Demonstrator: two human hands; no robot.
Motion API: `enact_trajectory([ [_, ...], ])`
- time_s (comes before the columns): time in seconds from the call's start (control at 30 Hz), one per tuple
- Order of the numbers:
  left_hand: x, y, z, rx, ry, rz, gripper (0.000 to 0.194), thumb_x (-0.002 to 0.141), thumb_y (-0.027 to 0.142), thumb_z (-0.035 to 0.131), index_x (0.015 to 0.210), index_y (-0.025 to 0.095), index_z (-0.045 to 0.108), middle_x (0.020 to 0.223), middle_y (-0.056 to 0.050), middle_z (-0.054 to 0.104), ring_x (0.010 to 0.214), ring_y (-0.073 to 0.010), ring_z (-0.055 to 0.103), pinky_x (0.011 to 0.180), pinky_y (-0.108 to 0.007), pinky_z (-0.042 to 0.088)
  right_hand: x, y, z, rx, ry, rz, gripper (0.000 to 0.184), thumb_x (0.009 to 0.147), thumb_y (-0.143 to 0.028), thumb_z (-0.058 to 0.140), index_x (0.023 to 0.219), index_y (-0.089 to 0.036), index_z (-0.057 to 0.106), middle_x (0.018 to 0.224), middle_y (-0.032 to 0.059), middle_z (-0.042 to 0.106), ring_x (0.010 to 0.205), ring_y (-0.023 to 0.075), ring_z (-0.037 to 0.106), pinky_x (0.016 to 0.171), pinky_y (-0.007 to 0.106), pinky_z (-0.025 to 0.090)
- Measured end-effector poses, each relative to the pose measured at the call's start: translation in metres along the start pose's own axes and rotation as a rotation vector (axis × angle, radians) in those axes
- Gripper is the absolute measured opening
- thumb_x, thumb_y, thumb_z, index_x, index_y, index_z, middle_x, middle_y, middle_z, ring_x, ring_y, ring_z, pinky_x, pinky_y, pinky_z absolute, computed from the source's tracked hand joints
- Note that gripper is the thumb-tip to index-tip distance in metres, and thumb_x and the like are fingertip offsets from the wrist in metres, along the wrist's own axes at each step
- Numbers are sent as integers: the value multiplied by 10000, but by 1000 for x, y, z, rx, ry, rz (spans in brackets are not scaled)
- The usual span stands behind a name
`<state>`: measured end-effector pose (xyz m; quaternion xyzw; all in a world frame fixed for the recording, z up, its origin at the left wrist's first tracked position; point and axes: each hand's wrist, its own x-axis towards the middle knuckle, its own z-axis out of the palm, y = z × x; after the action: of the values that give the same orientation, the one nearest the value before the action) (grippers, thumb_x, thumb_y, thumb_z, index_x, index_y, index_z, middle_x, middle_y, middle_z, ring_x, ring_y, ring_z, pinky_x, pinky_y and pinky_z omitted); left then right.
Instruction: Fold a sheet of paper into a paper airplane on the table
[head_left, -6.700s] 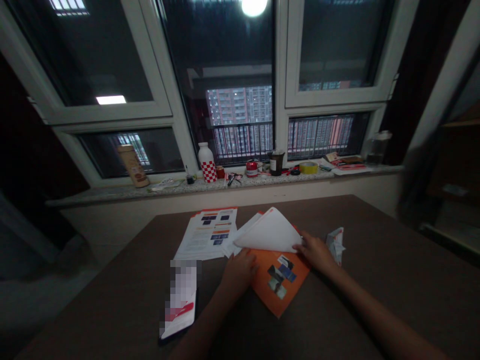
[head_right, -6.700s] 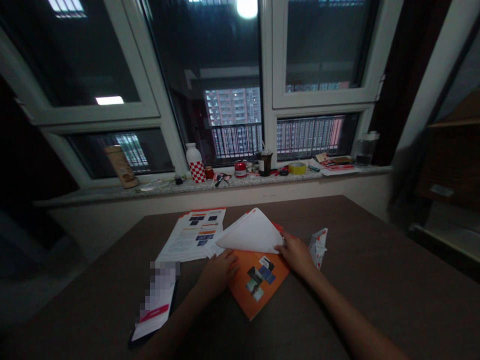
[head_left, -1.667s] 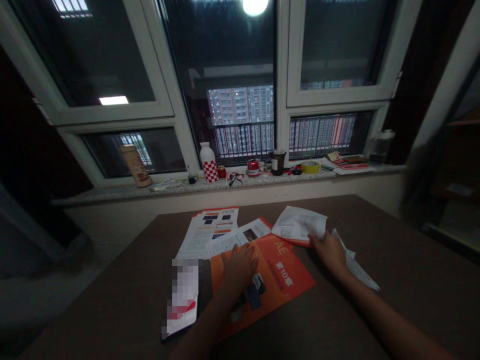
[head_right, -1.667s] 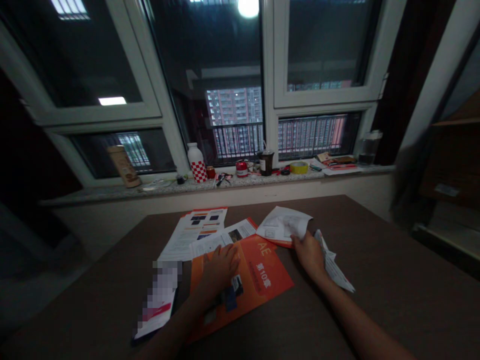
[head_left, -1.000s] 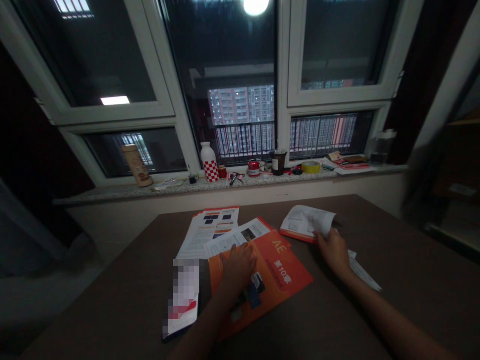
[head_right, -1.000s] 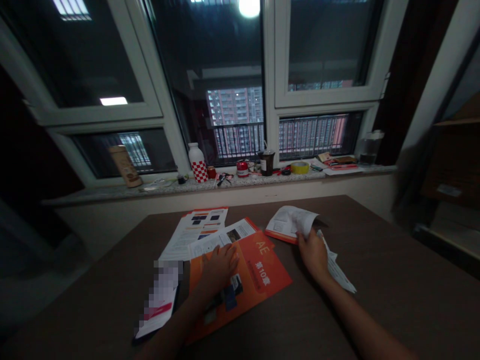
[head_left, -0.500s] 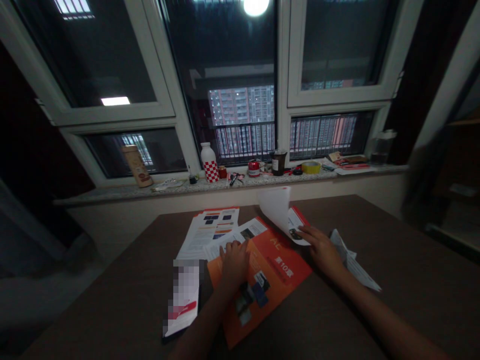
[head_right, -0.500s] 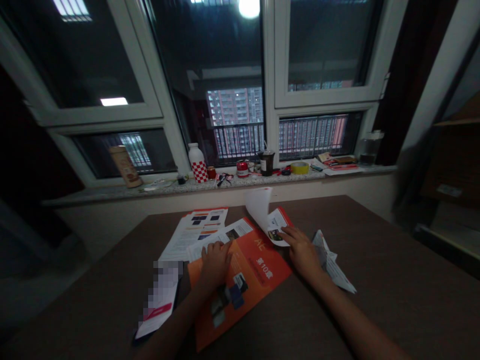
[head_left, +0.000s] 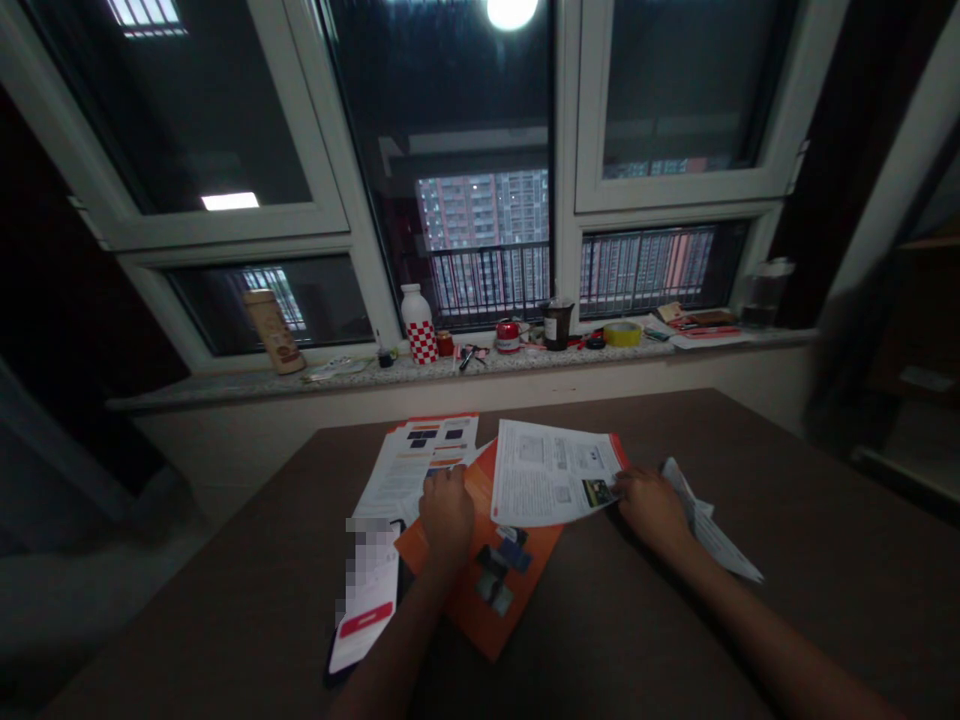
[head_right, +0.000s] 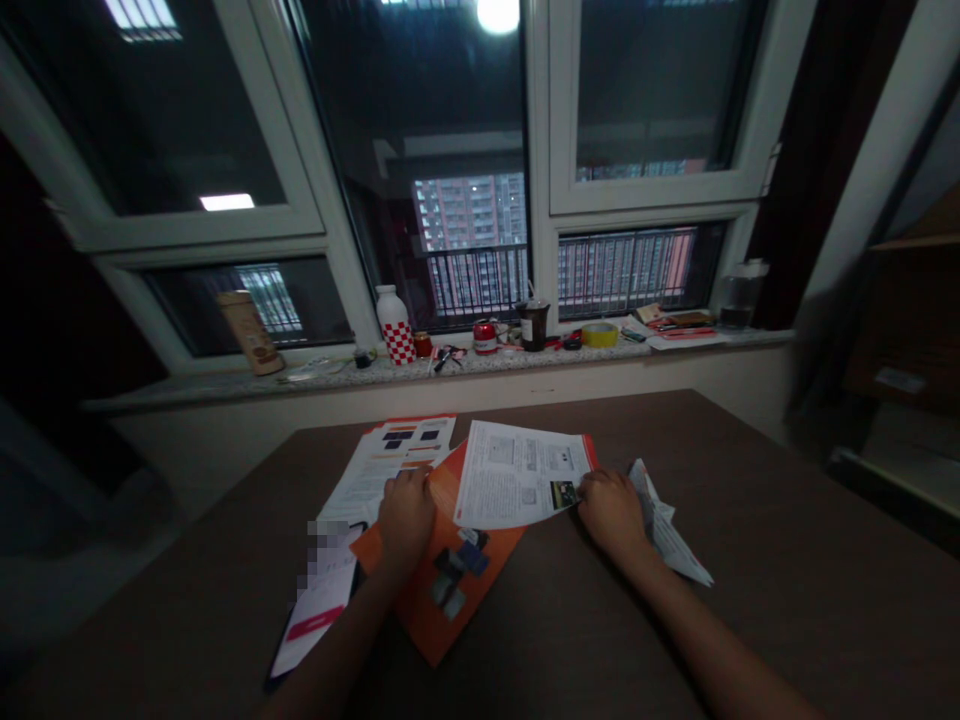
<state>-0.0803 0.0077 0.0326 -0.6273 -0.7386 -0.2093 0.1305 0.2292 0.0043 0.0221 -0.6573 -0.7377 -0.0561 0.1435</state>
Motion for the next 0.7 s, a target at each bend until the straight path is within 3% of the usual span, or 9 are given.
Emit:
enact_trajectory([
  [0.1,4,-6,3,27,26,16,377,914,107,369,1206,171,598,1121,-98,622,986,-251,529,798,-328,424,-2,-5,-4,-54,-19,65,296,749,-124,466,835,-156,747,951,131,716,959,253,623,914,359,388],
  [0.23,5,-7,16,53,-33,72,418,907,84,349,1254,169,565,1148,-107,619,1011,-246,537,846,-349,429,-4,-11,-5,-20,-41,56,287,737,-130,476,843,-163,740,960,126,718,951,241,632,893,336,385],
  [0.37,-1,0,28,110,-32,96,453,901,89,343,1303,191,525,1306,-117,550,1163,-280,483,1005,-494,341,-3,-11,-3,-6,-61,70,300,737,-135,469,856,-170,742,958,124,721,937,240,638,862,326,397],
  [0.47,-7,4,31,114,-84,139,393,912,156,359,1235,184,580,1334,-130,531,1190,-294,469,1016,-529,333,-3,-10,-3,1,-60,64,314,734,-130,467,877,-177,742,972,119,720,959,239,632,867,323,399],
  [0.6,-10,2,30,125,-205,151,418,939,269,347,1308,273,543,1436,-96,459,1289,-355,391,998,-613,325,-3,-10,-5,-6,-84,89,297,733,-130,469,849,-164,740,958,127,718,942,243,639,834,315,416],
  [0.7,-9,-6,30,141,-222,153,439,955,305,319,1357,358,487,1482,-42,418,1305,-384,376,999,-686,259,-3,-11,-7,8,-100,99,309,730,-127,470,875,-166,740,955,128,719,935,242,645,806,306,430],
])
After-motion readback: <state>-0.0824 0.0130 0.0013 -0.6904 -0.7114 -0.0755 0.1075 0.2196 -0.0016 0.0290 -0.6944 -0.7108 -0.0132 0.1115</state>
